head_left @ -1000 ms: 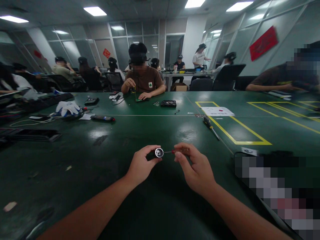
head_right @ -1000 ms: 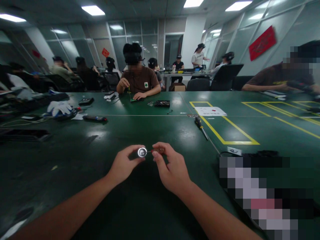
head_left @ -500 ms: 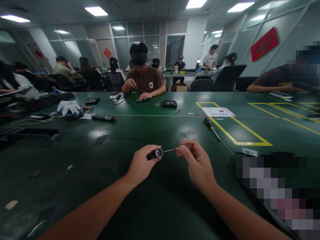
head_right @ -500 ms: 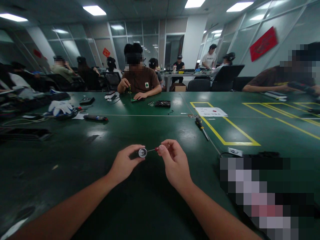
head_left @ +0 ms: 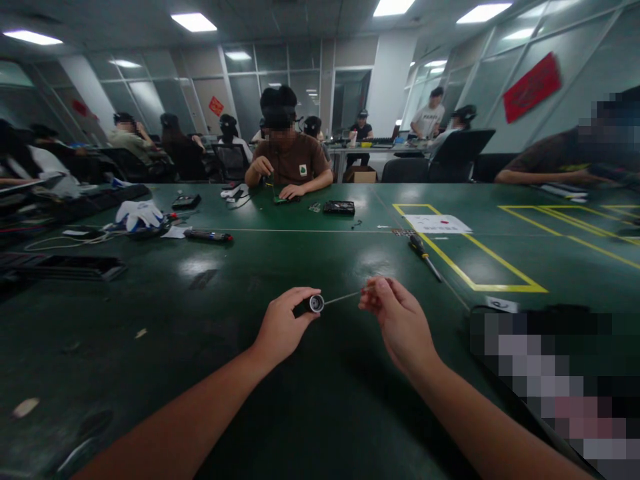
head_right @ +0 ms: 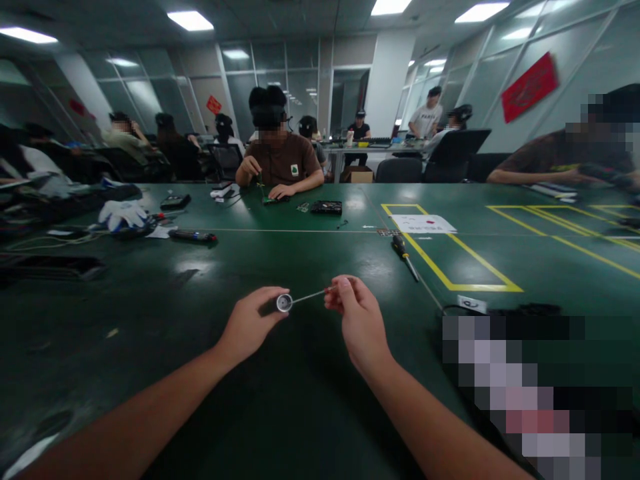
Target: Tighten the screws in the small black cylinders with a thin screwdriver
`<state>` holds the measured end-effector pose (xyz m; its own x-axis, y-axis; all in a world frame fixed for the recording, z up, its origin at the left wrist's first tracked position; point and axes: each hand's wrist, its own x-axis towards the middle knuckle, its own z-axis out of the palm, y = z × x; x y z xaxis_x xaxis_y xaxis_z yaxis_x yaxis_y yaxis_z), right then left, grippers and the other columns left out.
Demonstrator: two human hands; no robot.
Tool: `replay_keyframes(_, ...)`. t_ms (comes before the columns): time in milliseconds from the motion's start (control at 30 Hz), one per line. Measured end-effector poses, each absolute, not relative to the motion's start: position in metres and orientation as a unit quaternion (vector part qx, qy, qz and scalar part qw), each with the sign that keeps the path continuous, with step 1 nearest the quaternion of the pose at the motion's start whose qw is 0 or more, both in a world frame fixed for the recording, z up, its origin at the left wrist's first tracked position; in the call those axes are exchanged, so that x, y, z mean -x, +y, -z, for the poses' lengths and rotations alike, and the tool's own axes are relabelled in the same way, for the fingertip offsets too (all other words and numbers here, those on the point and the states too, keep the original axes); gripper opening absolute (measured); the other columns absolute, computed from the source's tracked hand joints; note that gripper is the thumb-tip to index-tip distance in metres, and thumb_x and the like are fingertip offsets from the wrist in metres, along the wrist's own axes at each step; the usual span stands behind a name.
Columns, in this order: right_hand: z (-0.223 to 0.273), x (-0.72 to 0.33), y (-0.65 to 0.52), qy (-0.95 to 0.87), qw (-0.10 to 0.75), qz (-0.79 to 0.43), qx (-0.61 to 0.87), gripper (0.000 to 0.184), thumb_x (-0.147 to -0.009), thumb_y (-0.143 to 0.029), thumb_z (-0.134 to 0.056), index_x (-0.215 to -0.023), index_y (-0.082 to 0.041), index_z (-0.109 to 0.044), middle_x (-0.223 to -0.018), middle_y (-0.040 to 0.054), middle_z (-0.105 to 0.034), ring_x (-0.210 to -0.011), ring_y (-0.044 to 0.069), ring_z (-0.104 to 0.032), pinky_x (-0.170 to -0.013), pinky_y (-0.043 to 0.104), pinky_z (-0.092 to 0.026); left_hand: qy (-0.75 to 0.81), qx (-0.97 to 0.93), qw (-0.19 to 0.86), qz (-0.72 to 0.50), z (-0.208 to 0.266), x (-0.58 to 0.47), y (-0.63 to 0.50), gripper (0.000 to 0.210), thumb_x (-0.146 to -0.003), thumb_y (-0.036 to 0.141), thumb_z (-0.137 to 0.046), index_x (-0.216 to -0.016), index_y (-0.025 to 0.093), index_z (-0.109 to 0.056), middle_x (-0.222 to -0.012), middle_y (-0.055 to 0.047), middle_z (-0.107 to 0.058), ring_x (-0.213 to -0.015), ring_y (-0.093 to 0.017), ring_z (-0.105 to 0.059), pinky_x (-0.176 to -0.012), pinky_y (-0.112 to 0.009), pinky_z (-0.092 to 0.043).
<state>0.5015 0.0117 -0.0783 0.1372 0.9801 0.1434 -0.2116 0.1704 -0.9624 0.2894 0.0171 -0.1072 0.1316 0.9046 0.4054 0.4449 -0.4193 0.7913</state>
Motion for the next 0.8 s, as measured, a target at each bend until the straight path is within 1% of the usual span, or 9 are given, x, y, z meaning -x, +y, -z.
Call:
replay_keyframes(67, 0.077, -0.501, 0.009, -0.493, 0.617, -0.428, 0.439, 0.028, -0.093, -0.049, -0.064, -0.099, -0.021, -0.068, -0.086, 0.0032, -0.069, -0.077, 0.018, -0.066, -0.076, 0.035, -0.056, 0.475, -0.709, 0.252, -0.456, 0.109, -0.289, 0.018, 0.039, -0.08, 0.009, -0.075, -0.115, 0.027, -0.074, -0.121, -0.004, -0.073, -0.116, -0.024, -0.067, -0.109, -0.045, -0.049)
replay_keyframes(133, 0.074, -0.501, 0.006, -0.541, 0.596, -0.391, 0.447, 0.028, -0.095, -0.049, -0.061, -0.101, -0.022, -0.067, -0.086, 0.0035, -0.07, -0.078, 0.019, -0.067, -0.077, 0.036, -0.056, 0.477, -0.708, 0.253, -0.454, 0.109, -0.289, 0.018, 0.039, -0.08, 0.01, -0.076, -0.115, 0.027, -0.074, -0.121, -0.004, -0.073, -0.116, -0.024, -0.067, -0.108, -0.045, -0.049)
replay_keyframes(300, 0.074, -0.499, -0.001, -0.606, 0.553, -0.333, 0.464, 0.027, -0.098, -0.048, -0.057, -0.104, -0.024, -0.065, -0.088, 0.0044, -0.071, -0.08, 0.021, -0.069, -0.078, 0.037, -0.057, 0.485, -0.71, 0.245, -0.449, 0.107, -0.29, 0.017, 0.041, -0.079, 0.009, -0.077, -0.116, 0.027, -0.074, -0.121, -0.003, -0.073, -0.116, -0.023, -0.067, -0.108, -0.043, -0.048)
replay_keyframes(500, 0.075, -0.499, -0.002, -0.628, 0.535, -0.322, 0.465, 0.025, -0.1, -0.046, -0.055, -0.108, -0.024, -0.064, -0.091, 0.0044, -0.072, -0.085, 0.021, -0.07, -0.081, 0.037, -0.056, 0.487, -0.711, 0.245, -0.444, 0.106, -0.291, 0.016, 0.04, -0.08, 0.011, -0.077, -0.116, 0.027, -0.074, -0.121, -0.003, -0.073, -0.116, -0.024, -0.066, -0.108, -0.045, -0.048)
replay_keyframes(667, 0.073, -0.501, -0.005, -0.669, 0.493, -0.324, 0.452, 0.023, -0.102, -0.041, -0.053, -0.114, -0.025, -0.063, -0.078, 0.0006, -0.068, -0.073, 0.019, -0.067, -0.07, 0.032, -0.053, 0.487, -0.71, 0.242, -0.448, 0.108, -0.289, 0.018, 0.039, -0.08, 0.01, -0.077, -0.115, 0.027, -0.074, -0.12, -0.004, -0.074, -0.115, -0.025, -0.067, -0.107, -0.045, -0.049)
replay_keyframes(733, 0.072, -0.502, -0.007, -0.686, 0.479, -0.334, 0.435, 0.021, -0.101, -0.04, -0.055, -0.114, -0.026, -0.063, -0.083, 0.0008, -0.069, -0.074, 0.018, -0.067, -0.069, 0.031, -0.052, 0.489, -0.707, 0.241, -0.45, 0.109, -0.289, 0.019, 0.039, -0.079, 0.009, -0.077, -0.114, 0.026, -0.075, -0.12, -0.004, -0.074, -0.115, -0.024, -0.067, -0.107, -0.045, -0.049)
replay_keyframes(800, 0.072, -0.503, -0.008, -0.703, 0.469, -0.332, 0.419, 0.02, -0.099, -0.042, -0.058, -0.109, -0.026, -0.066, -0.086, 0.0011, -0.07, -0.076, 0.018, -0.066, -0.069, 0.03, -0.051, 0.491, -0.706, 0.24, -0.45, 0.109, -0.289, 0.019, 0.039, -0.079, 0.009, -0.077, -0.115, 0.026, -0.074, -0.12, -0.004, -0.073, -0.115, -0.024, -0.067, -0.108, -0.044, -0.049)
